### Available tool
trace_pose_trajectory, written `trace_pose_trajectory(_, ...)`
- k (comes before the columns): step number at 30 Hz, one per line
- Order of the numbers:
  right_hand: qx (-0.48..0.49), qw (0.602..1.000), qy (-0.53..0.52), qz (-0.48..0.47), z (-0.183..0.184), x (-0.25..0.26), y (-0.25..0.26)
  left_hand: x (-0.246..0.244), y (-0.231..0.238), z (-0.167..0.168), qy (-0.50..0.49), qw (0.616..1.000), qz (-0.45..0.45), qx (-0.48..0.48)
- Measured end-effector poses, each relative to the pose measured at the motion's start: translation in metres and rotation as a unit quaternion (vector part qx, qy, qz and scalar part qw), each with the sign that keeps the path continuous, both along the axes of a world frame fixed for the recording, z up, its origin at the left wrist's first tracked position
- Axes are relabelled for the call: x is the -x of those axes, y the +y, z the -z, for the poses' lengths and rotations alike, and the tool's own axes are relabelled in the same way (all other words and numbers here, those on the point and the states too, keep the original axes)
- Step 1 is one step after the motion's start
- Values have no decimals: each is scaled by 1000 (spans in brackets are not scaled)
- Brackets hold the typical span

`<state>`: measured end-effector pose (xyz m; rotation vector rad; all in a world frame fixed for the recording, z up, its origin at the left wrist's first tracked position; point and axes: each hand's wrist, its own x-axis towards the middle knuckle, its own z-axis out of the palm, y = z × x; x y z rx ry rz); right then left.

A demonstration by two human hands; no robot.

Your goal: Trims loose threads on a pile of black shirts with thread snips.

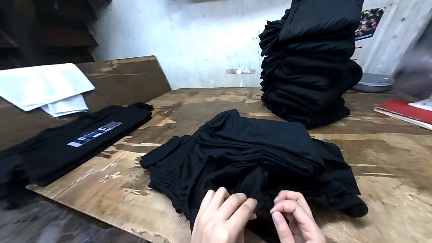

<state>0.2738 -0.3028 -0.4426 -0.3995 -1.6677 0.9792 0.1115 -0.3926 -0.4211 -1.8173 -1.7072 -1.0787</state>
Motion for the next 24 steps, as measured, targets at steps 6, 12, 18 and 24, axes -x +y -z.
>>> trace_pose_trajectory(6,-99,961,-206,-157,-1,-46,24,11,-22,-5,-54,994,11,93)
trace_pose_trajectory(12,-158,965,-170,124,-3,4,-10,21,-17,-2,-101,991,58,68)
trace_pose_trajectory(18,70,989,122,-54,-7,52,15,41,19,-10,-250,963,86,51)
trace_pose_trajectory(24,-210,964,-50,153,1,23,5,45,22,-12,-344,927,111,97)
